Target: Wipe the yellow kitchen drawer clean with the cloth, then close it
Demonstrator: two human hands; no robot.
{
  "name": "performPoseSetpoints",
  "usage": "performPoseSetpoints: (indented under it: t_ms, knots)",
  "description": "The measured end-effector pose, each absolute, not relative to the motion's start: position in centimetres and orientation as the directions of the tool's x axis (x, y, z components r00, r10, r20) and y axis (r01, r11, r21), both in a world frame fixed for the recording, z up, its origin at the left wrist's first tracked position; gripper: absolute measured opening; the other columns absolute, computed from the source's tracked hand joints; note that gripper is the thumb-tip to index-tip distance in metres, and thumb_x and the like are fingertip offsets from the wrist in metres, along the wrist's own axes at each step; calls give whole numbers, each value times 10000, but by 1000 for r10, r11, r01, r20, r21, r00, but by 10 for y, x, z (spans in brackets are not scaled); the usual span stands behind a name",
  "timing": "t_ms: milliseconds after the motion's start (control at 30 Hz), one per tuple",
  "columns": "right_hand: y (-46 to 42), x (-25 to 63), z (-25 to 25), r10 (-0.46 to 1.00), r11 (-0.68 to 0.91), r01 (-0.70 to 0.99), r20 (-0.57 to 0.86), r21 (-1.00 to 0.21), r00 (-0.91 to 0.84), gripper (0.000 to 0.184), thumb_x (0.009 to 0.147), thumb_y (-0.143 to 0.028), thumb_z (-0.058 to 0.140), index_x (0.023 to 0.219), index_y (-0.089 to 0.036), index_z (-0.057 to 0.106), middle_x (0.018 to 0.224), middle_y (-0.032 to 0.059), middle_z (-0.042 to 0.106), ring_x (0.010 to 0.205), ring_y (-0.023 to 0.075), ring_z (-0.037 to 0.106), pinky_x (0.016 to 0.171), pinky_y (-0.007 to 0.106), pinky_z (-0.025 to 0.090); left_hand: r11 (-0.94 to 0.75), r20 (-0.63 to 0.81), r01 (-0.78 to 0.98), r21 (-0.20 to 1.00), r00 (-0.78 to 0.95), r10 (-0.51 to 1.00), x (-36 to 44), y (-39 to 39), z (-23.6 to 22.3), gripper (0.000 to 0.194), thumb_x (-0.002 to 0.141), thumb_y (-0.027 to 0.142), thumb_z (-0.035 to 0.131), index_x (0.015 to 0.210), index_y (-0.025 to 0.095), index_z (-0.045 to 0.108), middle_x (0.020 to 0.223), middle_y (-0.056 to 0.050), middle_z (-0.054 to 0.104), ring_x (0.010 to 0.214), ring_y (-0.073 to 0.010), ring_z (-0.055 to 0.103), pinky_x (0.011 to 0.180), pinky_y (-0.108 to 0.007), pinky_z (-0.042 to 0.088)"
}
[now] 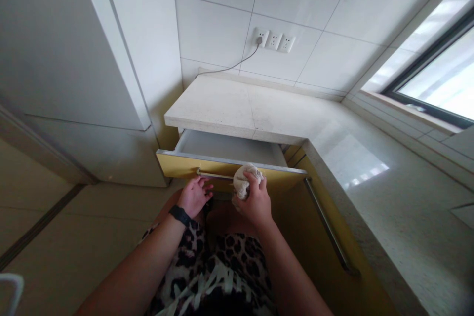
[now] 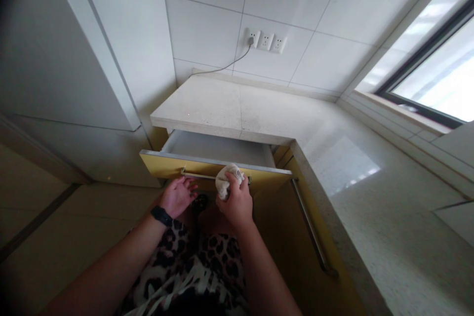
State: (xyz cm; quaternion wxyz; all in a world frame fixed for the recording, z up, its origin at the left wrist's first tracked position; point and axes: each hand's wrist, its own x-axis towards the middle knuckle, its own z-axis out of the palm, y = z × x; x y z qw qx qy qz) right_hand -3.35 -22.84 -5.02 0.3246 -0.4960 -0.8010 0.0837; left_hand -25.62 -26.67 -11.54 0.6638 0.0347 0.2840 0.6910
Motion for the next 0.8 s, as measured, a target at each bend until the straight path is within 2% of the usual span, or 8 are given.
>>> performPoseSetpoints:
  t_ms: [800]
  knots:
    - [-228,-33,-52,871,466,739,400,-486,-285,672,759,-357,735,1389,-273,516,1384,159,425,1166,342,589,881,488,563,50,-327,-876,479,-125,937,-260,-266,-115,127,899,293,579,1004,226,603,1017,-21,650,843,-192,642,694,-353,506]
